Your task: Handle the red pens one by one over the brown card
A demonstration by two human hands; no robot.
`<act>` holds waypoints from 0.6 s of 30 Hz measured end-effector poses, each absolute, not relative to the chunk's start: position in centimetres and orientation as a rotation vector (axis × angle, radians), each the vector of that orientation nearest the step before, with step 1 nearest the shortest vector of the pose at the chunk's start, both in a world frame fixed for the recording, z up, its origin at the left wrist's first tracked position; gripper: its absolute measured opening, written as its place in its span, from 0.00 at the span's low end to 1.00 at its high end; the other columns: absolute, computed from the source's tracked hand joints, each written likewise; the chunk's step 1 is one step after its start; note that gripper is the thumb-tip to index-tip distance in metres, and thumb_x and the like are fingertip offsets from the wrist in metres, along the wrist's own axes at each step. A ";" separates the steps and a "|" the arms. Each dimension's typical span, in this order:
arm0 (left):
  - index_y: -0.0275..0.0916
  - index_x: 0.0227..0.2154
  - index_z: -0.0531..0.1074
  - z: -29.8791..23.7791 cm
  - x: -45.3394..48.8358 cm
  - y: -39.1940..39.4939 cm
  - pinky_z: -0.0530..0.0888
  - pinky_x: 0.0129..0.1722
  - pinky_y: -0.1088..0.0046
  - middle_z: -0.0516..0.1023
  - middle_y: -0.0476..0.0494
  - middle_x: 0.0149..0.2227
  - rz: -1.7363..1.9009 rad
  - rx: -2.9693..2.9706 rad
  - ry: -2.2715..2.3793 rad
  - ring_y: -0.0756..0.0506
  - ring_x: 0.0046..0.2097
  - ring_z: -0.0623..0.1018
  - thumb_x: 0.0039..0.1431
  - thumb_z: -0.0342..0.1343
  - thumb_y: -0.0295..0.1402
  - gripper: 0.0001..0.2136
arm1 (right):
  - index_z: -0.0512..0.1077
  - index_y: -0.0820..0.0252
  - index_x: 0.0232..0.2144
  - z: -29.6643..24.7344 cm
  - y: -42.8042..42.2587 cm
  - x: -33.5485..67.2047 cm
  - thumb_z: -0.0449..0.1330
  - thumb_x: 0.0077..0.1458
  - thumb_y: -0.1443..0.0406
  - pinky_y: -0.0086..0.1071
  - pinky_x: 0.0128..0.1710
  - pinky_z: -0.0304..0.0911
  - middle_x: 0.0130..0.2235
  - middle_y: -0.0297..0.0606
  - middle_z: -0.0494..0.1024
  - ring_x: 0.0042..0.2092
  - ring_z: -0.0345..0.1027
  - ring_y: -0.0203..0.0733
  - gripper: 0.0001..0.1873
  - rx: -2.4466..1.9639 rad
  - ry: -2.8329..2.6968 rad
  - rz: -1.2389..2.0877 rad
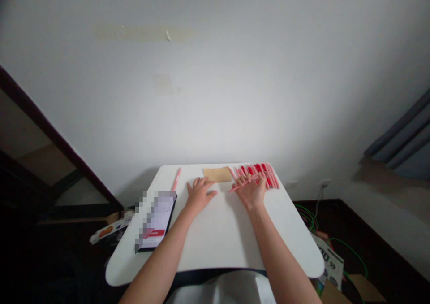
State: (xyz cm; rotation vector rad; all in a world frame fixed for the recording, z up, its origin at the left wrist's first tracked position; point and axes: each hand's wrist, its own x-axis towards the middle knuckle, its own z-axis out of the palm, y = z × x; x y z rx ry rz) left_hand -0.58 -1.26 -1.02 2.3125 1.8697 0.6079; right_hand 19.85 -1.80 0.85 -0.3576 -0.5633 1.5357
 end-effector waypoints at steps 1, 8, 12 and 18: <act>0.54 0.52 0.70 -1.0 -0.6 -1.3 0.47 0.59 0.31 0.65 0.45 0.61 0.606 2.312 1.869 0.33 0.63 0.58 0.57 0.55 0.44 0.19 | 0.54 0.55 0.18 0.8 -1.8 19.8 0.50 0.52 0.45 0.37 0.32 0.61 0.22 0.30 0.59 0.25 0.55 0.37 0.24 -0.353 -0.560 1.546; 0.54 0.52 0.69 -1.0 -0.6 -1.3 0.47 0.59 0.31 0.64 0.45 0.61 0.612 2.298 1.859 0.33 0.64 0.57 0.57 0.55 0.44 0.19 | 0.54 0.55 0.19 0.9 -1.9 19.7 0.51 0.52 0.44 0.36 0.31 0.60 0.22 0.30 0.58 0.26 0.54 0.37 0.24 -0.345 -0.539 1.558; 0.55 0.52 0.69 -0.9 -0.6 -1.3 0.46 0.59 0.31 0.64 0.45 0.62 0.605 2.298 1.858 0.33 0.64 0.57 0.57 0.55 0.44 0.19 | 0.52 0.56 0.17 0.9 -1.9 19.9 0.51 0.51 0.47 0.36 0.31 0.60 0.22 0.30 0.58 0.25 0.53 0.36 0.23 -0.319 -0.532 1.575; 0.54 0.52 0.70 -0.7 -0.5 -1.4 0.46 0.60 0.33 0.63 0.44 0.62 0.580 2.282 1.869 0.33 0.64 0.57 0.57 0.55 0.43 0.19 | 0.54 0.55 0.18 0.7 -1.7 19.9 0.50 0.52 0.45 0.37 0.31 0.61 0.22 0.29 0.58 0.25 0.55 0.37 0.24 -0.387 -0.582 1.523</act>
